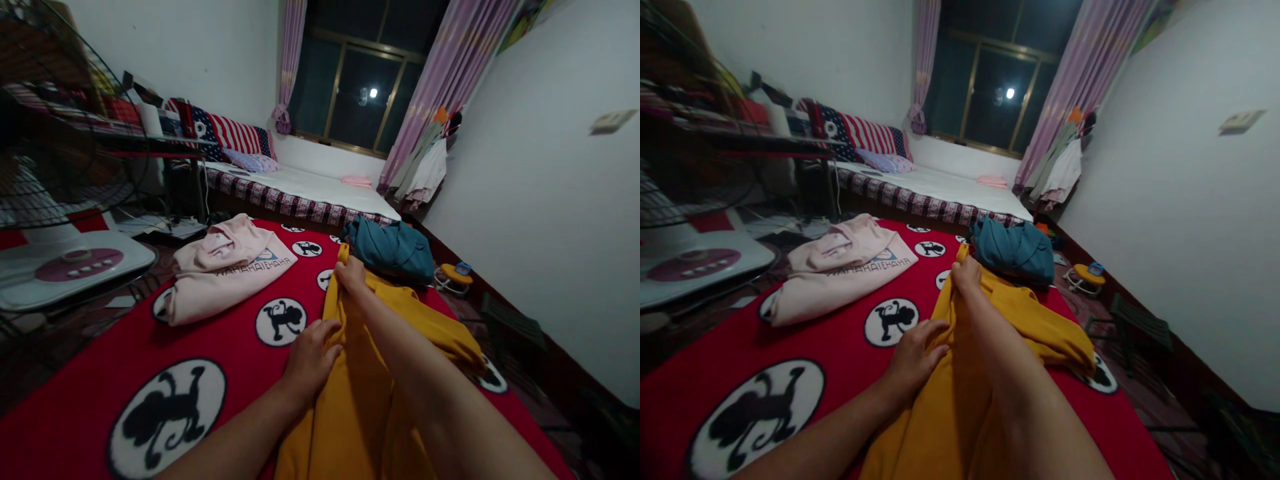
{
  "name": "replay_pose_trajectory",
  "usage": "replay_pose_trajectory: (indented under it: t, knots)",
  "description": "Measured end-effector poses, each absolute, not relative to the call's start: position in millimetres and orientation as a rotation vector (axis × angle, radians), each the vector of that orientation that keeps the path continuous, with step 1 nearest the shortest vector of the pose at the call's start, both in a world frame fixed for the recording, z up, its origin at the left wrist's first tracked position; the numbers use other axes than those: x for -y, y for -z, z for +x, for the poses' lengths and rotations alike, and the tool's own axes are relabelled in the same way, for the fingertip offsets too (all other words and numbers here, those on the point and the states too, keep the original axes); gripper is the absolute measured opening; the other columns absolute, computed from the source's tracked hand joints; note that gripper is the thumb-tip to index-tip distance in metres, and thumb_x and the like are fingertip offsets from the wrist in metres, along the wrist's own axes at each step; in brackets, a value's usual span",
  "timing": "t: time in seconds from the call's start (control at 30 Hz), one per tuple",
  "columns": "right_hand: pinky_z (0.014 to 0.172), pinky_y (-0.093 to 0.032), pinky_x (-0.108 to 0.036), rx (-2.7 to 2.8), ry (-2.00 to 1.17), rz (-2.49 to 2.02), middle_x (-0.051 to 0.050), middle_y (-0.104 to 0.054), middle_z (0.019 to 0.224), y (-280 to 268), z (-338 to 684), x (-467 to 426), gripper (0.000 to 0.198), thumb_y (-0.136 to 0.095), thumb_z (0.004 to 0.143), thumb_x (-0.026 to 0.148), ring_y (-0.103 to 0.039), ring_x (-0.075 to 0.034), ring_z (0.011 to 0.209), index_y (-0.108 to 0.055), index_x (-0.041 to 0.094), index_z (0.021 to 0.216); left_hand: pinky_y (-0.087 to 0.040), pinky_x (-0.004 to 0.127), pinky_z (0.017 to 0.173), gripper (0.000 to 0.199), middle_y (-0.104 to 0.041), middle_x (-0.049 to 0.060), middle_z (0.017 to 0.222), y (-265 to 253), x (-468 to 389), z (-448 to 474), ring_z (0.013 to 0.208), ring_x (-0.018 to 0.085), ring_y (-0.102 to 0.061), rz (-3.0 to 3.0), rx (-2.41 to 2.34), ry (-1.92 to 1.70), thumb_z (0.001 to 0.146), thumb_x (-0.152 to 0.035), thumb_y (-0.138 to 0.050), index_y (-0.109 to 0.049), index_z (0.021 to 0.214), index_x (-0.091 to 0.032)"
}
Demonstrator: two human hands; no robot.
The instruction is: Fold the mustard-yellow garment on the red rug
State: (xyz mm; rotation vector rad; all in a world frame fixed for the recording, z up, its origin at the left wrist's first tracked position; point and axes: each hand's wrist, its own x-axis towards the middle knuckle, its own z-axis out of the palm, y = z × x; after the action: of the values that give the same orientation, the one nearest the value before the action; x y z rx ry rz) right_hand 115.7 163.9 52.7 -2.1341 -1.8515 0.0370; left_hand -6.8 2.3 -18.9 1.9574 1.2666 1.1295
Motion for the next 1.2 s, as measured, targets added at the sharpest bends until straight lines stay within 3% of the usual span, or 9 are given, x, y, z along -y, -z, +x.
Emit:
replay_pose_trajectory:
  t: [0.2, 0.3, 0.43, 0.57, 0.73, 0.87, 1.03, 1.13, 1.2]
  knots:
    - [0.09, -0.042, -0.029, 1.866, -0.101, -1.894, -0.018, -0.061, 0.12, -60, 79, -193, 0.038, -0.04, 0.09, 0.022, -0.057, -0.024, 0.109, -0.055, 0.006, 0.122, -0.048, 0.036, 0.094, 0.031, -0.068, 0.005, 0.105, 18, -22, -34, 0.1, 0.02, -0.062, 1.884, -1.365, -1.311, 0.077, -0.011, -0.064, -0.064, 0.106, -0.022]
    - [0.088, -0.043, -0.027, 1.98, -0.253, -1.776, -0.011, -0.064, 0.112, -42, 72, -187, 0.037, -0.055, 0.084, 0.023, -0.058, -0.019, 0.101, -0.055, 0.011, 0.119, -0.047, 0.038, 0.095, 0.031, -0.068, 0.006, 0.106, 21, -32, -52, 0.102, 0.022, -0.062, 1.94, -1.508, -1.184, 0.076, -0.014, -0.067, -0.064, 0.107, -0.02]
    - [0.093, -0.04, -0.026, 2.084, -0.302, -1.526, -0.009, -0.055, 0.126, -22, 93, -132, 0.039, -0.059, 0.082, 0.024, -0.052, -0.016, 0.11, -0.052, 0.016, 0.12, -0.049, 0.04, 0.09, 0.03, -0.06, 0.008, 0.112, 19, -32, -63, 0.101, 0.025, -0.06, 2.091, -1.737, -1.027, 0.078, -0.027, -0.069, -0.066, 0.108, -0.023]
    - [0.08, -0.041, -0.025, 2.239, -0.302, -1.135, -0.004, -0.061, 0.091, -22, 137, -40, 0.015, -0.05, 0.091, 0.028, -0.056, -0.014, 0.086, -0.059, 0.017, 0.09, -0.046, 0.042, 0.094, 0.037, -0.051, 0.01, 0.126, 15, -29, -62, 0.113, 0.03, -0.051, 2.229, -1.882, -1.045, 0.074, -0.036, -0.073, -0.066, 0.108, -0.024]
    - [0.073, -0.035, -0.028, 2.669, -0.087, -1.155, -0.002, -0.057, 0.062, -18, 215, 42, 0.041, -0.04, 0.097, 0.036, -0.05, -0.014, 0.063, -0.057, 0.018, 0.064, -0.045, 0.041, 0.091, 0.029, -0.064, 0.009, 0.1, 13, -28, -58, 0.1, 0.028, -0.058, 2.316, -1.81, -0.897, 0.081, -0.033, -0.066, -0.065, 0.108, -0.022]
    - [0.061, -0.032, -0.027, 2.504, 0.189, -1.807, -0.004, -0.058, 0.055, -12, 277, 69, 0.046, -0.039, 0.095, 0.042, -0.053, -0.016, 0.056, -0.06, 0.02, 0.06, -0.047, 0.037, 0.086, 0.031, -0.066, 0.009, 0.104, 15, -26, -56, 0.097, 0.026, -0.061, 2.284, -1.69, -0.919, 0.082, -0.026, -0.06, -0.063, 0.112, -0.021]
    - [0.06, -0.036, -0.026, 2.201, 0.258, -1.765, -0.006, -0.067, 0.079, -29, 260, 106, 0.025, -0.045, 0.091, 0.036, -0.061, -0.018, 0.068, -0.064, 0.022, 0.081, -0.049, 0.032, 0.084, 0.036, -0.069, 0.006, 0.103, 15, -25, -51, 0.093, 0.022, -0.064, 2.157, -1.618, -0.984, 0.08, -0.031, -0.061, -0.063, 0.115, -0.021]
    - [0.068, -0.041, -0.026, 2.343, -0.059, -1.405, -0.005, -0.066, 0.087, -39, 201, 136, 0.02, -0.044, 0.093, 0.032, -0.062, -0.017, 0.078, -0.061, 0.022, 0.092, -0.049, 0.029, 0.08, 0.039, -0.071, 0.006, 0.099, 10, -36, -48, 0.089, 0.021, -0.065, 1.972, -1.644, -0.996, 0.08, -0.033, -0.062, -0.064, 0.116, -0.02]
    - [0.065, -0.043, -0.026, 2.509, -0.266, -1.253, -0.004, -0.065, 0.095, -33, 162, 154, 0.025, -0.056, 0.086, 0.043, -0.062, -0.017, 0.079, -0.059, 0.025, 0.104, -0.049, 0.028, 0.078, 0.041, -0.072, 0.006, 0.095, 7, -49, -47, 0.088, 0.021, -0.066, 1.876, -1.649, -0.998, 0.079, -0.032, -0.064, -0.064, 0.118, -0.018]
